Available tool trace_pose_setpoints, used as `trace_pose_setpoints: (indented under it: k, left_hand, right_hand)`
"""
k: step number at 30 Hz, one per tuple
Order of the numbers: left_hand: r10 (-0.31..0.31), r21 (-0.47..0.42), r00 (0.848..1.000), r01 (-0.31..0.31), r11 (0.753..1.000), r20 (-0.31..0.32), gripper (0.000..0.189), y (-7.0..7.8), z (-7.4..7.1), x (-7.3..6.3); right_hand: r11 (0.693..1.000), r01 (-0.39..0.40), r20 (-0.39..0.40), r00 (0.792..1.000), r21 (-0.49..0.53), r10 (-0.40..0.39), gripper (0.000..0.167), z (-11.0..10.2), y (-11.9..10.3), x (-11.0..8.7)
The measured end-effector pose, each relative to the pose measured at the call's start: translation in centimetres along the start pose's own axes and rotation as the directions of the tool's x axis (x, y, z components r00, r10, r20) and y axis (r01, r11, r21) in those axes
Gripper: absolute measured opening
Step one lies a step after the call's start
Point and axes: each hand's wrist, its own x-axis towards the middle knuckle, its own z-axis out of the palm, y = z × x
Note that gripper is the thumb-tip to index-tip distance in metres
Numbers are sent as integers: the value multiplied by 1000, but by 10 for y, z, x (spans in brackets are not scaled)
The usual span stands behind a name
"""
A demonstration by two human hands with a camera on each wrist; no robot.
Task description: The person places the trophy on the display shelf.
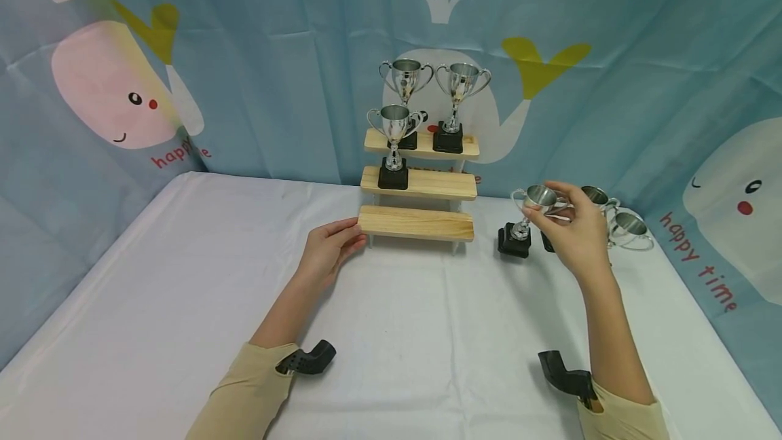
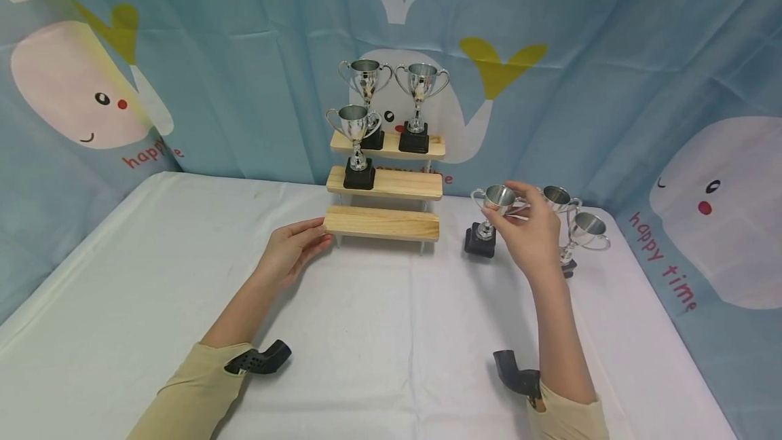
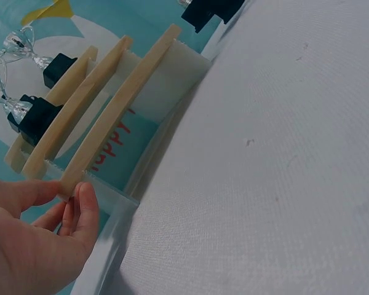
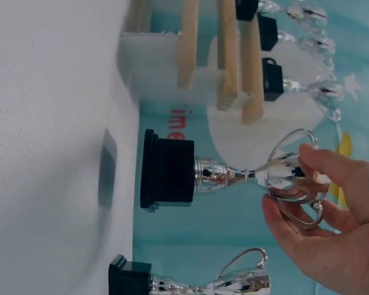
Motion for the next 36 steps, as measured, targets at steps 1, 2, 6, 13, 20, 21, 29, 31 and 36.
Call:
trace_pose_setpoints:
  k: [1, 2, 6, 13, 20, 21, 29, 31, 36]
  left_hand:
    - [1, 0, 1000, -1, 1000, 0, 38, 0, 0, 0]
    - [2, -1, 1000, -2, 1000, -2, 38, 0, 0, 0]
    - [3, -1, 1000, -3, 1000, -2, 39, 1, 1, -1]
    - [0, -2, 1000, 0, 1000, 1, 39, 0, 1, 0]
    - [8, -2, 1000, -8, 1000, 5, 39, 0, 0, -1]
    - [9, -3, 1000, -9, 1000, 6, 39, 0, 0, -1]
    - [11, -5, 1000, -10, 1000, 7, 39, -1, 0, -1]
    - [10, 0, 1000, -10, 1000, 8, 39, -1, 0, -1]
    - [8, 3, 1000, -8, 1000, 6, 39, 0, 0, -1]
  right_hand:
    - [1000, 2, 2, 1000, 2, -2, 63, 0, -1, 0]
    - [1000, 3, 5, 1000, 4, -3, 63, 1, -1, 0]
    - [1000, 2, 20, 1000, 2, -2, 63, 2, -5, 0]
    - [1000, 18, 18, 1000, 10, -18, 64, 0, -12, 4]
    - [998, 65, 20, 998, 24, -66, 63, -2, -19, 11]
    - [997, 74, 18, 997, 25, -74, 63, -3, -20, 12]
    - [995, 93, 5, 996, 19, -93, 63, -7, -34, 23]
    - [995, 96, 10, 995, 18, -97, 63, -9, -38, 26]
    - [996, 92, 14, 996, 7, -92, 64, -12, -49, 33]
